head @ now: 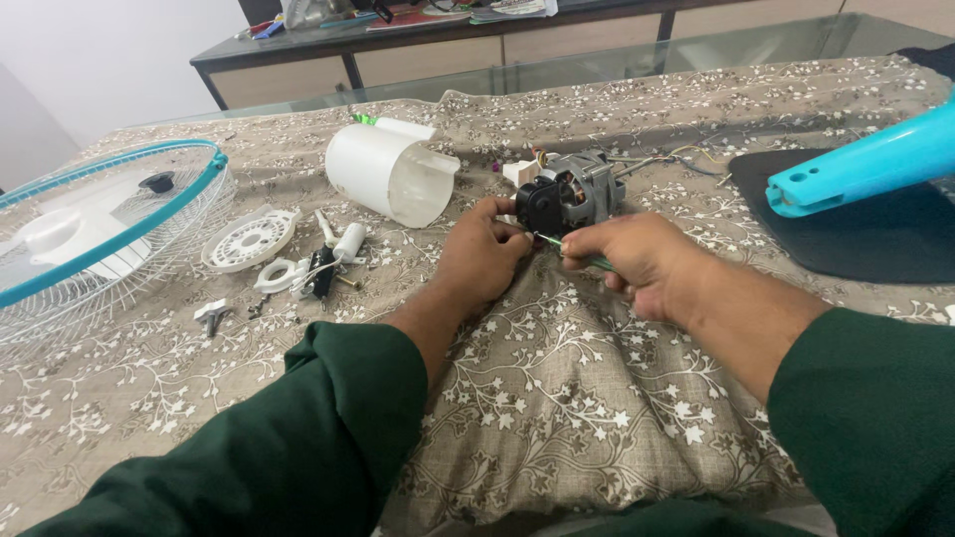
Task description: The person disassembles an electric fan on a table, removing the motor housing, fan blades, and internal components using a screwdriver. They separate the motor, wires, and plastic parts, laying them out on the table.
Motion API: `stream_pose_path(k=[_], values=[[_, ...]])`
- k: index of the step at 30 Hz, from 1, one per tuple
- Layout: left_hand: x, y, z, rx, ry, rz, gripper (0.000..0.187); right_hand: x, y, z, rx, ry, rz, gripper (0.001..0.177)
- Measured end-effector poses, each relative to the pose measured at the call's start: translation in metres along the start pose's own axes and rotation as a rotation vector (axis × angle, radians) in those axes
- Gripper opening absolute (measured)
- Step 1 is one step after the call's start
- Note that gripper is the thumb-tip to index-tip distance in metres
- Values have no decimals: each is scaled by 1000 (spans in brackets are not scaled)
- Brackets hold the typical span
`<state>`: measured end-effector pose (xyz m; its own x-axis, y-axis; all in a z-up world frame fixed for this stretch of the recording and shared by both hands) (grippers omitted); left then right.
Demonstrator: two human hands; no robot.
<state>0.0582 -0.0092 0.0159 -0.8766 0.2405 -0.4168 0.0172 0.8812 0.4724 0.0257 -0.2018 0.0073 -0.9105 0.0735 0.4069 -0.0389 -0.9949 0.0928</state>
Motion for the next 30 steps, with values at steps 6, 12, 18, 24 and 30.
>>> stream_pose_path(k=[6,12,18,24,30], values=[[0,1,-3,-6,11,8,45,36,-6,31,628,405,-290,20],[1,0,-2,39,20,11,44,26,-12,18,432,110,-170,35],[1,-1,-1,48,5,2,43,35,-8,24,701,168,-288,22],[-1,-2,1,52,-8,7,45,30,-14,18,535,124,-201,34],[-1,-2,2,46,-25,0,46,21,-11,18,572,262,-220,25]])
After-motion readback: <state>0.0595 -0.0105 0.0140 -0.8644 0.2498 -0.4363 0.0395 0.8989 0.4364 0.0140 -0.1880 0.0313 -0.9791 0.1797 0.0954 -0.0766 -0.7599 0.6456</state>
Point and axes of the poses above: each hand's wrist, its own x-axis away from the middle knuckle, its own y-axis out of the back of the hand, z = x × y, the point moved 6 cm from there along -x, towards the middle knuckle, and after that the axes turned 8 degrees about -y, right-handed, at the moved point
